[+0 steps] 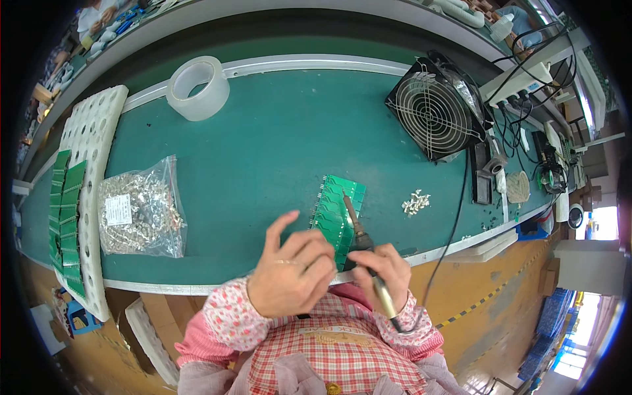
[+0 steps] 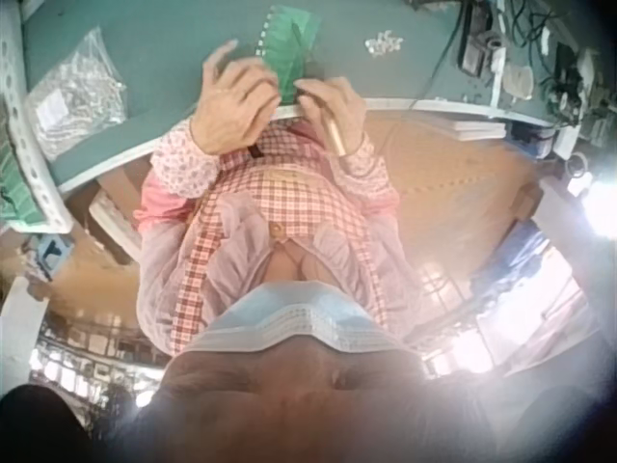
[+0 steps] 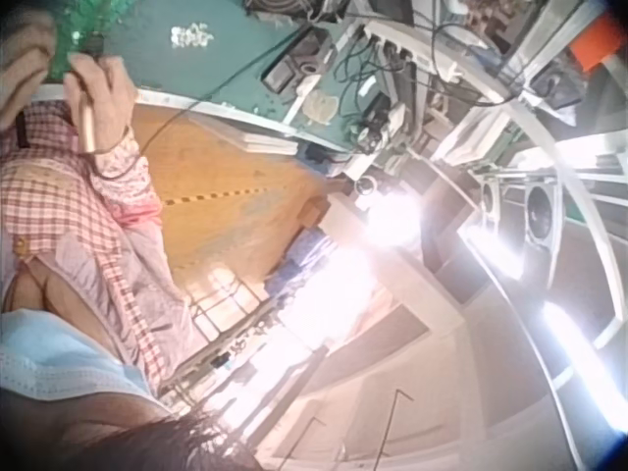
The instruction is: The person solders electronic components onto circuit boards using a soldering iron and solder wire, placing completed boards onto a tray by hand and picking up new boards to solder.
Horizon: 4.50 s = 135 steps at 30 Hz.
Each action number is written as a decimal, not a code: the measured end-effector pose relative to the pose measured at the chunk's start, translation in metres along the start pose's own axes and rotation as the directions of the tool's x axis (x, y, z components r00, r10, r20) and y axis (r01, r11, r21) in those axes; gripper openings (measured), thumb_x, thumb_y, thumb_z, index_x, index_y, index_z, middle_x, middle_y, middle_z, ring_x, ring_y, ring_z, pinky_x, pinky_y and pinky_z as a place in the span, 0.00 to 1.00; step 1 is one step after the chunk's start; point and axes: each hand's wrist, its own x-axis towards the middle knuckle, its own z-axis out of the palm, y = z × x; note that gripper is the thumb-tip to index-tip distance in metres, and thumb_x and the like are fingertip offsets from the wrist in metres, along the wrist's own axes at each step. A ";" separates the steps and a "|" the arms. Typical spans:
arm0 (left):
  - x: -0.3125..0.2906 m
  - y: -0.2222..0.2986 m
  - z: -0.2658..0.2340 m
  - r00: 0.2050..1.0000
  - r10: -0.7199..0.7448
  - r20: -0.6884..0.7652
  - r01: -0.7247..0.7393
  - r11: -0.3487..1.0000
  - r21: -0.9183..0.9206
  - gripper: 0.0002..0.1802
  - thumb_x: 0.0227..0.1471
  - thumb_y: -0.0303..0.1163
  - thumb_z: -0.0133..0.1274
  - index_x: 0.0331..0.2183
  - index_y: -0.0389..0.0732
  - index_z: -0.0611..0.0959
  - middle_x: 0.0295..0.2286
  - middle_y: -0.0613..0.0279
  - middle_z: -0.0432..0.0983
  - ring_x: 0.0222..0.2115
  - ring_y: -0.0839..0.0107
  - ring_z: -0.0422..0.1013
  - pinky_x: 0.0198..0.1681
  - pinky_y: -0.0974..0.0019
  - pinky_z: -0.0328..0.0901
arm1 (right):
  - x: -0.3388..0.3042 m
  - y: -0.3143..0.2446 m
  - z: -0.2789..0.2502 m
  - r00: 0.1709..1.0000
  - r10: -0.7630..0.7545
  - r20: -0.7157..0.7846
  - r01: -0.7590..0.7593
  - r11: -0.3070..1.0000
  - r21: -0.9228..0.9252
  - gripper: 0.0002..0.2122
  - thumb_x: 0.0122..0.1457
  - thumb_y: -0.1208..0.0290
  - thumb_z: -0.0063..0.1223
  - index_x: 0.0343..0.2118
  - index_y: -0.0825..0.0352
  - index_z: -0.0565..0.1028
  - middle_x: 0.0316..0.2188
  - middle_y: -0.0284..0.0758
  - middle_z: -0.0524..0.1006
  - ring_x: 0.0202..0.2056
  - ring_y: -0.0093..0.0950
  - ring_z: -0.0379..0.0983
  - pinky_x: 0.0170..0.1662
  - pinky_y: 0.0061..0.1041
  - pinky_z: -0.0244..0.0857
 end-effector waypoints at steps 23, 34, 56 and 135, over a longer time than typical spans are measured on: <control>-0.014 -0.041 0.005 0.888 -0.412 -0.206 0.398 0.911 -0.106 0.14 0.34 0.25 0.60 0.12 0.42 0.69 0.32 0.65 0.70 0.45 0.59 0.66 0.57 0.46 0.47 | -0.009 0.016 0.018 0.873 0.466 -0.144 -0.246 0.675 0.695 0.06 0.59 0.73 0.48 0.33 0.71 0.68 0.18 0.34 0.72 0.15 0.18 0.69 0.18 0.16 0.62; -0.014 -0.040 0.011 0.889 -0.413 -0.200 0.393 0.910 -0.133 0.14 0.33 0.25 0.60 0.11 0.43 0.69 0.34 0.65 0.70 0.46 0.58 0.65 0.57 0.45 0.46 | -0.006 0.017 0.016 0.883 0.468 -0.030 -0.344 0.690 0.637 0.06 0.59 0.74 0.49 0.33 0.70 0.66 0.18 0.36 0.74 0.17 0.20 0.71 0.20 0.17 0.65; -0.012 -0.039 0.013 0.892 -0.370 -0.260 0.362 0.929 -0.080 0.16 0.33 0.26 0.61 0.10 0.44 0.69 0.33 0.66 0.70 0.43 0.61 0.66 0.55 0.46 0.48 | -0.004 0.013 0.015 0.927 0.374 -0.034 -0.291 0.773 0.564 0.04 0.55 0.81 0.49 0.31 0.72 0.67 0.18 0.36 0.74 0.17 0.19 0.71 0.21 0.18 0.66; -0.016 -0.041 0.014 0.928 -0.334 -0.162 0.320 0.941 -0.105 0.15 0.32 0.26 0.60 0.10 0.43 0.69 0.30 0.68 0.72 0.42 0.63 0.68 0.56 0.46 0.48 | -0.016 0.019 0.021 0.968 0.228 -0.102 -0.150 0.856 0.494 0.04 0.54 0.78 0.51 0.29 0.70 0.68 0.14 0.35 0.74 0.16 0.22 0.72 0.20 0.19 0.65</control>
